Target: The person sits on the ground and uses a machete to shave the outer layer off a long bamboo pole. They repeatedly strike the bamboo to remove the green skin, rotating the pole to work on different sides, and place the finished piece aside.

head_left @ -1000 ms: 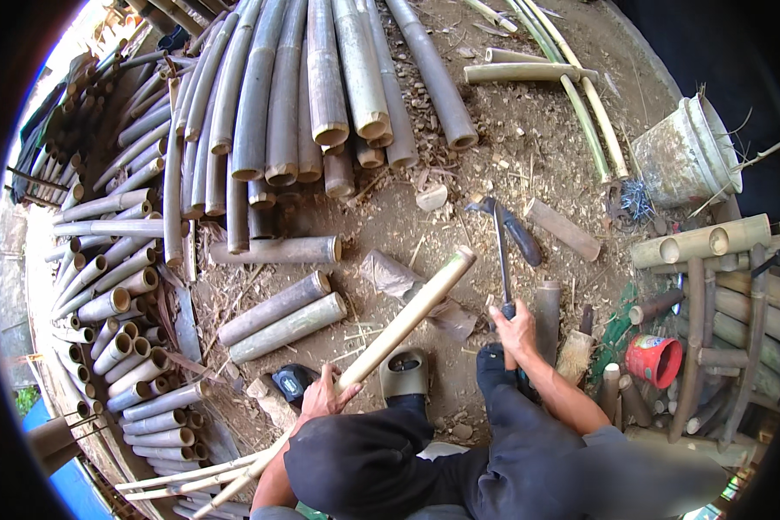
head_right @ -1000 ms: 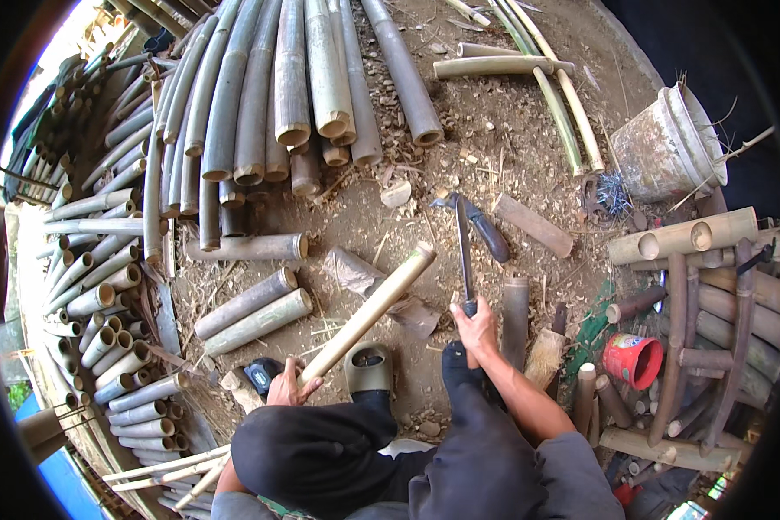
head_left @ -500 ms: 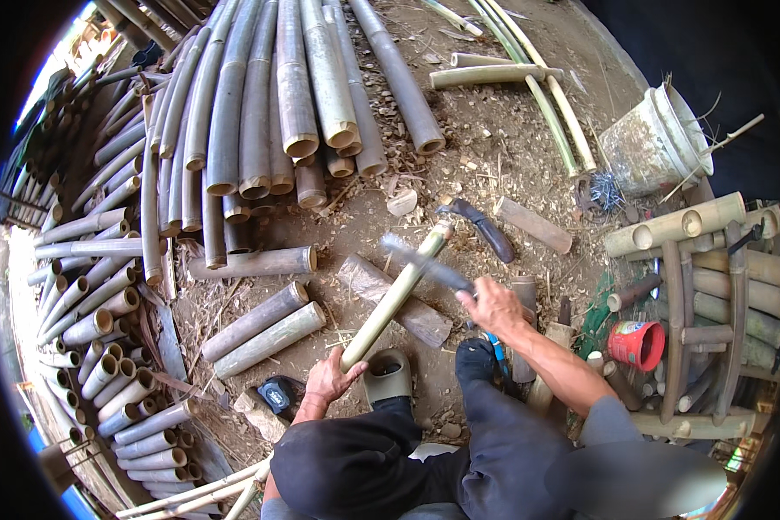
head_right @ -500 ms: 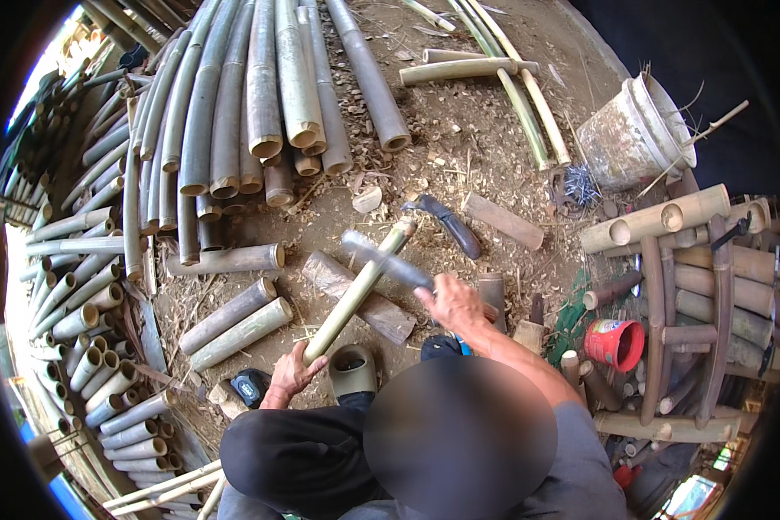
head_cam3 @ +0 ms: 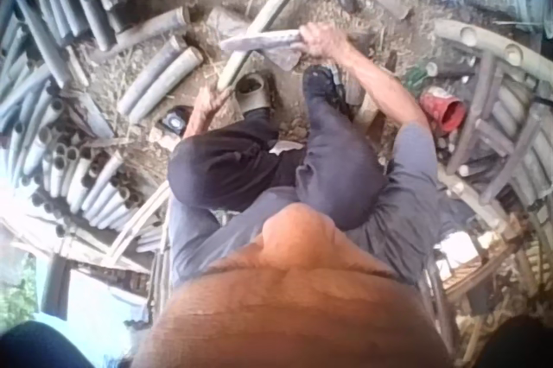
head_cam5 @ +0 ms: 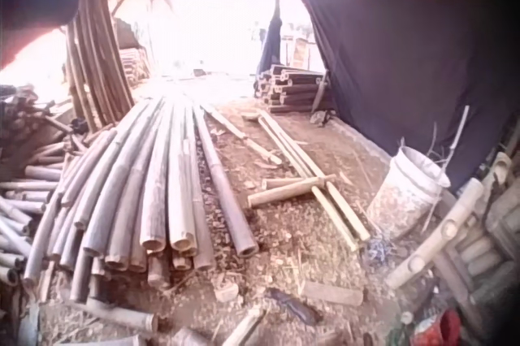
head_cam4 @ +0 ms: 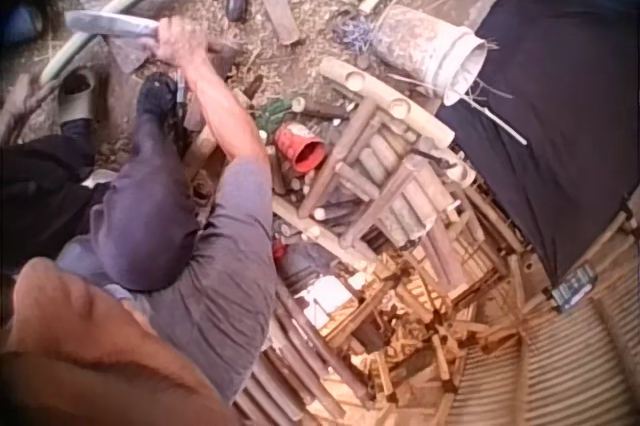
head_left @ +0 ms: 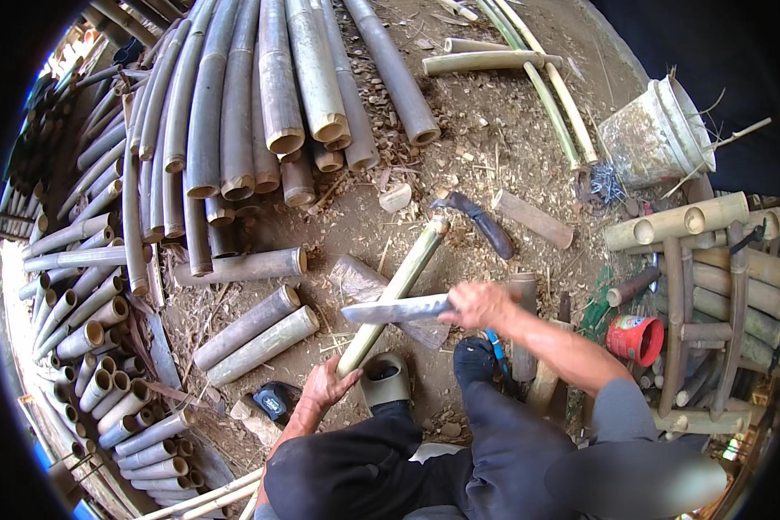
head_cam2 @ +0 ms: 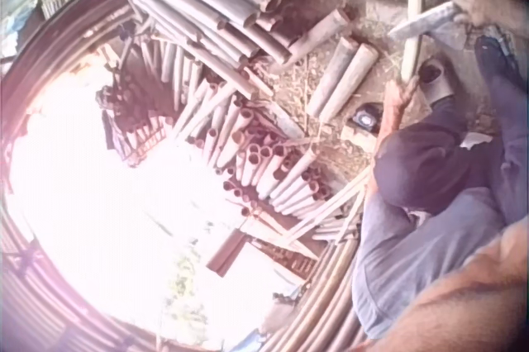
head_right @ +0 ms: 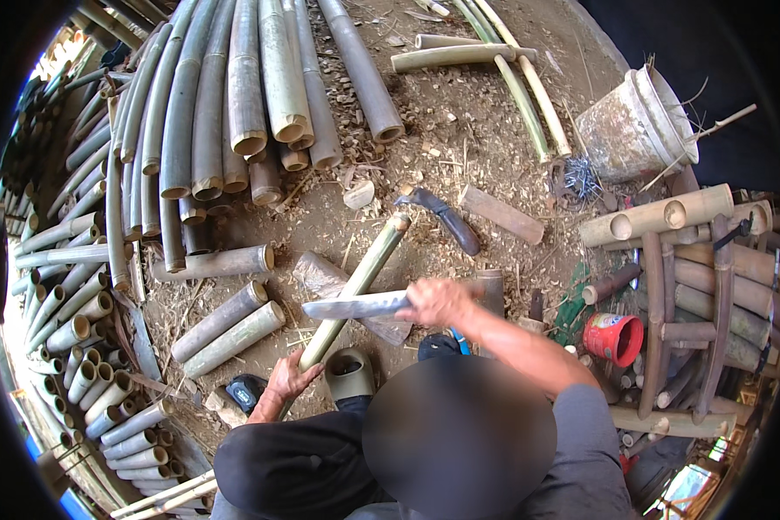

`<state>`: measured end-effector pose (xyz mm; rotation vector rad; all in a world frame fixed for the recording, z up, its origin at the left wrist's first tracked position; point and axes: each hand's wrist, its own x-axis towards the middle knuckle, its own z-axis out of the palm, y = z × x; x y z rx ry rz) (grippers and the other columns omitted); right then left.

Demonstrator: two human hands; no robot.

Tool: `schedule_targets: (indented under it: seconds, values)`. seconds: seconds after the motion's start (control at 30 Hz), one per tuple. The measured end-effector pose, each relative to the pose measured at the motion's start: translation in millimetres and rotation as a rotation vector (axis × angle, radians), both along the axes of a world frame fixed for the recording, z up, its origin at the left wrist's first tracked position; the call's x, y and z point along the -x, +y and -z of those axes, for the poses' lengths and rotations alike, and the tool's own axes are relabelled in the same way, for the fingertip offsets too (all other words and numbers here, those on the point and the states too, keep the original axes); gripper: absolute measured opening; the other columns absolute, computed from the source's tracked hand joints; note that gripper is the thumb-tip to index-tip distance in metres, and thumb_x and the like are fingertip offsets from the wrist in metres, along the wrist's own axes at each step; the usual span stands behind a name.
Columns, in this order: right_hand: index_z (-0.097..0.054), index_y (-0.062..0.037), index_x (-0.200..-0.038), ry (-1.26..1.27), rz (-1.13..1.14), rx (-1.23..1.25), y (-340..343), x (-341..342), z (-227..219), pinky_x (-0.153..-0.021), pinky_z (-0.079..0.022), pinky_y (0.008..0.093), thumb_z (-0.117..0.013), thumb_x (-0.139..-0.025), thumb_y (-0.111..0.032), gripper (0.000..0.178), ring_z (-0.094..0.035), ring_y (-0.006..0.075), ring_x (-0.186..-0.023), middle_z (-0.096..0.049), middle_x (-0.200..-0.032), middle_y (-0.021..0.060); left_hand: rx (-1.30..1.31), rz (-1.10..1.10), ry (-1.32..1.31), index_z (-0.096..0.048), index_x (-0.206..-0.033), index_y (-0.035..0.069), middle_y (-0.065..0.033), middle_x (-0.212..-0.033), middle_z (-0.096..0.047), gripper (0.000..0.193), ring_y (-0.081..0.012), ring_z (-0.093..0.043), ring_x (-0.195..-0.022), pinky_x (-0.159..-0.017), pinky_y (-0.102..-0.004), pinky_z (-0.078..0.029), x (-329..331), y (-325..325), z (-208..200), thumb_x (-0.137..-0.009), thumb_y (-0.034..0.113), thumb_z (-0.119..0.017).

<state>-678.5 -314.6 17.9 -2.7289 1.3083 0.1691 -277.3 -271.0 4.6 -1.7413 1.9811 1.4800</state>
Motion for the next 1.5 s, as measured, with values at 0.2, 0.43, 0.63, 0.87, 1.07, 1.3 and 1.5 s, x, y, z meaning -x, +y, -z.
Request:
schedule_targets:
  seconds: [0.2, 0.43, 0.63, 0.87, 1.07, 1.3, 1.5]
  values:
    - [-0.060, -0.0005, -0.090, -0.215, 0.889, -0.213, -34, 4, -23, -0.044, -0.052, 0.0394, -0.047, -0.101, -0.051, 0.053, -0.062, 0.0216, -0.049, -0.061, -0.062, 0.0123, -0.045, -0.052, 0.110, -0.067, -0.106, 0.003, -0.0265, -0.089, -0.069, 0.055, -0.0452, -0.066, -0.089, -0.078, -0.0497, -0.052, 11, -17, -8, -0.084, 0.053, -0.068]
    - [-0.054, -0.0060, -0.080, -0.121, 0.276, -0.154, -3, -10, -23, -0.042, -0.052, 0.0357, -0.039, -0.102, -0.056, 0.057, -0.054, 0.0189, -0.046, -0.051, -0.058, 0.0071, -0.029, 0.007, 0.026, -0.067, -0.105, 0.001, -0.0256, -0.087, -0.069, 0.056, -0.0429, -0.067, -0.087, -0.077, -0.0478, -0.052, 1, -11, -2, -0.084, 0.053, -0.068]
    - [-0.057, -0.0021, -0.086, -0.059, 0.881, -0.204, -53, 15, -26, -0.040, -0.047, 0.0370, -0.048, -0.101, -0.051, 0.052, -0.058, 0.0235, -0.046, -0.059, -0.061, 0.0116, -0.138, -0.105, 0.105, -0.065, -0.099, -0.001, -0.0186, -0.073, -0.069, 0.045, -0.0285, -0.070, -0.067, -0.065, -0.0414, -0.054, 17, -23, -4, -0.088, 0.042, -0.070]
    - [-0.055, -0.0078, -0.085, 0.084, 0.280, -0.422, -35, 10, -24, -0.038, -0.043, 0.0348, -0.043, -0.104, -0.046, 0.044, -0.042, 0.0151, -0.041, -0.043, -0.053, 0.0015, 0.047, -0.013, 0.105, -0.065, -0.098, -0.002, -0.0171, -0.073, -0.069, 0.046, -0.0256, -0.069, -0.067, -0.067, -0.0407, -0.054, 10, -17, 7, -0.088, 0.043, -0.070]
    - [-0.055, -0.0098, -0.084, -0.386, 0.919, 0.063, -64, 93, -61, -0.039, -0.035, 0.0347, -0.039, -0.101, -0.060, 0.055, -0.037, 0.0124, -0.043, -0.043, -0.054, -0.0014, 0.105, 0.022, 0.063, -0.061, -0.108, 0.000, -0.0255, -0.088, -0.068, 0.055, -0.0429, -0.066, -0.087, -0.078, -0.0490, -0.052, 18, -22, 1, -0.087, 0.051, -0.066]
    - [-0.052, -0.0040, -0.094, -0.375, 0.922, -0.004, 12, 36, -41, -0.045, -0.046, 0.0412, -0.043, -0.102, -0.052, 0.049, -0.056, 0.0224, -0.052, -0.056, -0.066, 0.0100, 0.085, 0.063, -0.157, -0.058, -0.106, 0.003, -0.0288, -0.089, -0.068, 0.063, -0.0468, -0.066, -0.088, -0.079, -0.0538, -0.052, 33, 24, -22, -0.086, 0.062, -0.061]
    - [-0.056, -0.0055, -0.088, -0.165, 0.299, 0.003, 54, 19, -19, -0.045, -0.052, 0.0376, -0.046, -0.099, -0.060, 0.056, -0.057, 0.0202, -0.048, -0.058, -0.063, 0.0063, 0.105, 0.055, -0.232, -0.059, -0.097, 0.004, -0.0260, -0.081, -0.069, 0.060, -0.0447, -0.068, -0.078, -0.072, -0.0530, -0.054, 45, 29, -19, -0.083, 0.061, -0.066]
